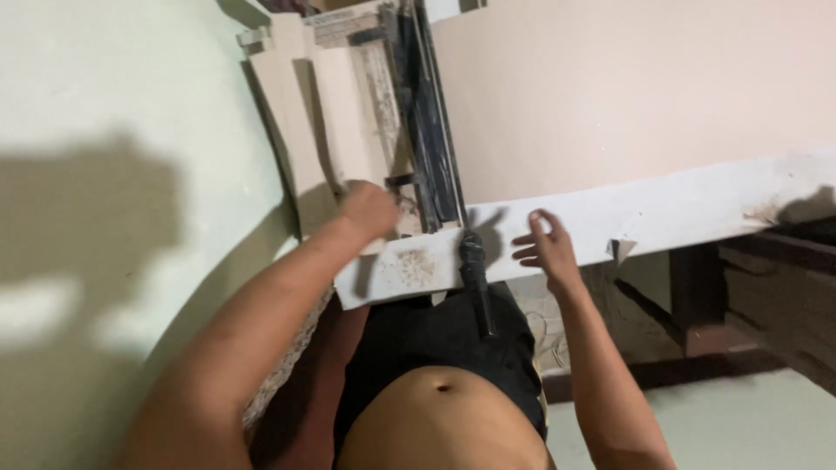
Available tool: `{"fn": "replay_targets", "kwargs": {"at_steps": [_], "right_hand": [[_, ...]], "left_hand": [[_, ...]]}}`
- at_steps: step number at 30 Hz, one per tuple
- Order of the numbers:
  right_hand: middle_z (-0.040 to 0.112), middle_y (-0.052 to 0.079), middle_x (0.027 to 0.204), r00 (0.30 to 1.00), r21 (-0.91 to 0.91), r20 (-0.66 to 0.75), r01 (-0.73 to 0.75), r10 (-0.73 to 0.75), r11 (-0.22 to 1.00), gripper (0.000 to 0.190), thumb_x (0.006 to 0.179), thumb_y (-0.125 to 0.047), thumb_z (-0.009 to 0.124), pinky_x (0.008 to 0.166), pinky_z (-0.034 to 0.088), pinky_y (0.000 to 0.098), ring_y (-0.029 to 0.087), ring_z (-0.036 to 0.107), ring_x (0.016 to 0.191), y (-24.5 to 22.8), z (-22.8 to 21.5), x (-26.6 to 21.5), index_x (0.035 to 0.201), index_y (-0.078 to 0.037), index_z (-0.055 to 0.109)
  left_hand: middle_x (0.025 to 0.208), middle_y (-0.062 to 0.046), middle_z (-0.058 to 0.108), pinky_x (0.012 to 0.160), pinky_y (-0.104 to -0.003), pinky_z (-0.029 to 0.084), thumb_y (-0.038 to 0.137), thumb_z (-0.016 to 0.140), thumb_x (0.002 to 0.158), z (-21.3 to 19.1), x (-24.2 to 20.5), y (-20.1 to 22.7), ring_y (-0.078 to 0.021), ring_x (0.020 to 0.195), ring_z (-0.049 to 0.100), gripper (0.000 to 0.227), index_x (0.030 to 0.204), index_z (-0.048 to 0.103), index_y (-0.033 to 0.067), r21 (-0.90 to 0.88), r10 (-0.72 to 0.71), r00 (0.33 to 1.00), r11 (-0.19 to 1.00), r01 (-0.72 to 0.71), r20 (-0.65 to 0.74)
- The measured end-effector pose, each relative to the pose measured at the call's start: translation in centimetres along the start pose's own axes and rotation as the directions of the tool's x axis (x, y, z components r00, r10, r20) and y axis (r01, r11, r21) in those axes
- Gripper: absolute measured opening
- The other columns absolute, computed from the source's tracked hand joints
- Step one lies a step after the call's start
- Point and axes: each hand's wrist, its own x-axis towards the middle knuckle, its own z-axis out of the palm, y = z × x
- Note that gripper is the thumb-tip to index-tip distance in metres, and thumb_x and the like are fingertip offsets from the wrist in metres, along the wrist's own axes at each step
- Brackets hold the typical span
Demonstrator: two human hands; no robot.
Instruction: The person uses a manual paper cutter to slice a large sheet of paper into smaller strips. They repeatedly align the paper against the guide, pull down the cutting lever, and then remove the cut pieces.
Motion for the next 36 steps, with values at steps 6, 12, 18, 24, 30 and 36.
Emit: {"fn": "replay_targets", "kwargs": {"at_steps": [6,12,18,24,30,36], "right_hand": [[0.067,0.008,0.089,0.989,0.524,0.104,-0.147,0.108,0.839,0.061,0.101,-0.068,0.048,0.082,0.053,0.0311,0.022,0.064,0.080,-2.7,0.2,4.6,0.104,-0.008,0.060],[0.057,0.006,0.075,0.982,0.568,-0.191,0.114,-0.003,0.815,0.039,0.102,-0.030,0.074,0.057,0.062,0.0333,0.024,0.068,0.058,6.4,-1.1,6.1,0.113,-0.008,0.044],[0.068,0.017,0.087,0.955,0.371,-0.240,0.255,-0.173,0.893,0.025,0.104,-0.024,0.069,0.071,0.068,0.0477,0.032,0.077,0.075,5.8,4.0,5.3,0.109,0.000,0.060],[0.070,0.016,0.090,0.957,0.363,-0.197,0.272,-0.211,0.892,0.032,0.104,-0.027,0.068,0.071,0.068,0.0428,0.029,0.078,0.074,5.7,3.8,10.5,0.118,0.001,0.059],[0.069,0.011,0.085,0.968,0.338,-0.197,0.216,-0.156,0.916,0.030,0.104,-0.028,0.067,0.067,0.066,0.0384,0.023,0.075,0.069,3.4,4.3,8.9,0.108,0.001,0.064],[0.075,0.013,0.069,0.998,-0.489,0.018,-0.039,0.055,0.871,0.041,0.106,-0.041,0.058,0.055,0.064,0.0358,0.023,0.076,0.057,-1.5,4.0,6.2,0.090,-0.007,0.075]], "left_hand": [[0.160,-0.005,0.047,0.111,-0.055,0.034,0.045,0.067,0.092,-9.4,-6.8,-9.8,-0.0327,0.137,0.048,0.045,0.133,0.066,0.0273,-0.158,-0.327,0.934,0.924,0.347,0.142],[0.160,-0.027,0.018,0.103,-0.068,0.051,0.037,0.089,0.086,-5.1,-6.2,-8.5,-0.0536,0.138,0.044,0.122,0.163,-0.003,0.0137,-0.782,-0.843,0.365,-0.099,0.615,0.394],[0.143,-0.024,0.048,0.085,-0.061,0.061,0.020,0.072,0.098,-6.0,-5.8,-7.0,-0.0469,0.115,0.065,0.095,0.161,0.002,0.0107,-0.731,-0.872,0.390,0.055,0.680,0.297],[0.136,-0.029,0.053,0.109,-0.063,0.031,0.034,0.101,0.062,-7.2,-1.4,-5.4,-0.0492,0.131,0.043,0.074,0.125,0.074,0.0075,-0.522,-0.795,0.406,0.603,0.603,-0.450],[0.167,-0.028,0.003,0.118,-0.075,0.006,0.039,0.088,0.080,-10.9,6.3,-1.1,-0.0522,0.154,-0.001,0.119,0.166,0.007,0.0237,-0.725,-0.511,0.832,0.488,0.487,0.215],[0.162,-0.032,-0.010,0.111,-0.080,0.025,0.015,0.084,0.079,-10.6,8.2,0.1,-0.0489,0.153,-0.005,0.119,0.165,0.002,0.0115,-0.558,-0.517,0.785,0.561,0.612,0.341]]}}
